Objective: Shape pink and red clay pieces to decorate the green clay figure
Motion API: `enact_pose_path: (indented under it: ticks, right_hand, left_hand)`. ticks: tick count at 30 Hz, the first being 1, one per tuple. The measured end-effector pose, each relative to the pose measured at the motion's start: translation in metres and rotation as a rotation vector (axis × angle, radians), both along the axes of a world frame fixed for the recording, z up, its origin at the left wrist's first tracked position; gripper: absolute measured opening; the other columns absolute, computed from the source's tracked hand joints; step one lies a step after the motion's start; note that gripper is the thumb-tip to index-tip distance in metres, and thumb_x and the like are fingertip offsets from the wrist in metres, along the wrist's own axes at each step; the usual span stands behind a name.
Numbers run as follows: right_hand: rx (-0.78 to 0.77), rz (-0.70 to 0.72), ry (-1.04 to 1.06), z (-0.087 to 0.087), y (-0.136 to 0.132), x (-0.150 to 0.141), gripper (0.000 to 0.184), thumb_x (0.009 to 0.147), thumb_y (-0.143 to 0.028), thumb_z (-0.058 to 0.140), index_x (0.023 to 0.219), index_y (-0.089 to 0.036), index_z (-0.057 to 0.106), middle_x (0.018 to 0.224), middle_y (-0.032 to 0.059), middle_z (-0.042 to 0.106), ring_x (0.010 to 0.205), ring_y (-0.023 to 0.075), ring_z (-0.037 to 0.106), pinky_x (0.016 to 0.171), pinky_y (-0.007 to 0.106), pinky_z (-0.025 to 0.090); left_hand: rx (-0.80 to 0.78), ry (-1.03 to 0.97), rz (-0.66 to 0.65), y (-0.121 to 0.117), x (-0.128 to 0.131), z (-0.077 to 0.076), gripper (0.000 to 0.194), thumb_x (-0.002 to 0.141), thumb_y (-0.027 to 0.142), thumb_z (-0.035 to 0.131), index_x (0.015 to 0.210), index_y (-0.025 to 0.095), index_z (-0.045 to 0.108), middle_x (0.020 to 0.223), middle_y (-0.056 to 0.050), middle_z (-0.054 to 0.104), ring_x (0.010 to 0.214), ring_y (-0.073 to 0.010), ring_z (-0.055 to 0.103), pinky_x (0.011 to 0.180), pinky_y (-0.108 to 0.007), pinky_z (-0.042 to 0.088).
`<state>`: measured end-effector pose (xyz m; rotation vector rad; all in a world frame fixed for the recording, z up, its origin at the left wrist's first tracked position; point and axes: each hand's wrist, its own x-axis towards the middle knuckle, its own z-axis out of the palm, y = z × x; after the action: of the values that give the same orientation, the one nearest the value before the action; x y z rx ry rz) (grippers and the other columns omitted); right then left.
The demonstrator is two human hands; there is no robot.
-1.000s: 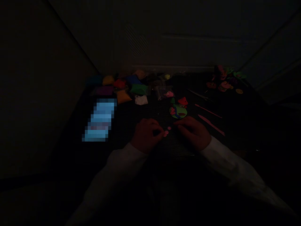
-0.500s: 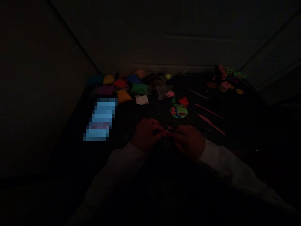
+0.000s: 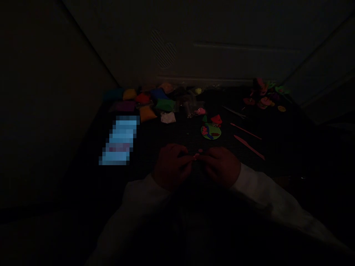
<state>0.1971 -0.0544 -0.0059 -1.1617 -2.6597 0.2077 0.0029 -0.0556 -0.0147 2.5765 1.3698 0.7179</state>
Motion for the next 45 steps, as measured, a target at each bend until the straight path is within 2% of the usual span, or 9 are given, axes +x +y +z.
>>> enact_pose_path:
  ticks: [8, 21, 33, 36, 40, 45]
  right_hand:
    - [-0.019, -0.001, -0.017, 0.004, 0.0, -0.001, 0.038, 0.078, -0.02, 0.042, 0.115, -0.022, 0.048, 0.095, 0.0065, 0.055, 0.08, 0.0167, 0.047, 0.068, 0.031, 0.034]
    - [0.001, 0.0, 0.015, 0.0, 0.0, 0.001, 0.034, 0.078, -0.021, 0.042, 0.109, -0.022, 0.053, 0.092, 0.0066, 0.054, 0.08, 0.0168, 0.047, 0.068, 0.032, 0.034]
    - [-0.008, 0.011, 0.053, -0.003, 0.001, 0.002, 0.034, 0.077, -0.02, 0.043, 0.109, -0.021, 0.053, 0.093, 0.0068, 0.054, 0.079, 0.0161, 0.048, 0.068, 0.031, 0.036]
    - [-0.048, 0.015, 0.171, -0.004, 0.003, 0.005, 0.033, 0.078, -0.019, 0.043, 0.11, -0.019, 0.052, 0.093, 0.0065, 0.053, 0.081, 0.0151, 0.048, 0.071, 0.031, 0.038]
    - [-0.145, -0.068, 0.367, -0.002, 0.004, 0.009, 0.029, 0.08, -0.017, 0.04, 0.107, -0.017, 0.053, 0.087, 0.0053, 0.052, 0.079, 0.0121, 0.049, 0.072, 0.027, 0.041]
    - [-0.187, -0.145, 0.44, 0.002, 0.003, 0.012, 0.025, 0.079, -0.017, 0.043, 0.1, -0.018, 0.056, 0.085, 0.0042, 0.052, 0.079, 0.0112, 0.05, 0.072, 0.025, 0.042]
  left_hand:
    - [0.041, 0.069, -0.027, -0.004, -0.001, 0.001, 0.026, 0.074, 0.025, 0.048, 0.096, 0.027, 0.061, 0.093, -0.005, 0.055, 0.09, -0.0213, 0.044, 0.077, -0.04, 0.034]
    - [0.023, 0.04, -0.04, -0.004, -0.001, 0.0, 0.028, 0.075, 0.025, 0.047, 0.1, 0.026, 0.059, 0.092, -0.005, 0.055, 0.089, -0.0205, 0.044, 0.077, -0.039, 0.035]
    - [0.032, -0.007, -0.037, -0.004, -0.001, 0.001, 0.024, 0.074, 0.024, 0.047, 0.093, 0.023, 0.062, 0.091, -0.005, 0.055, 0.088, -0.0198, 0.045, 0.077, -0.038, 0.036]
    - [0.048, -0.011, -0.042, -0.004, 0.0, 0.001, 0.024, 0.074, 0.025, 0.048, 0.094, 0.024, 0.062, 0.09, -0.005, 0.054, 0.087, -0.0199, 0.045, 0.076, -0.039, 0.036]
    - [0.035, 0.006, -0.056, -0.004, 0.0, 0.001, 0.03, 0.074, 0.025, 0.048, 0.103, 0.025, 0.058, 0.093, -0.005, 0.054, 0.089, -0.0203, 0.044, 0.076, -0.039, 0.036]
    - [0.021, 0.051, -0.062, -0.005, 0.0, 0.0, 0.034, 0.075, 0.027, 0.048, 0.108, 0.027, 0.054, 0.1, -0.006, 0.051, 0.093, -0.0223, 0.041, 0.078, -0.041, 0.035]
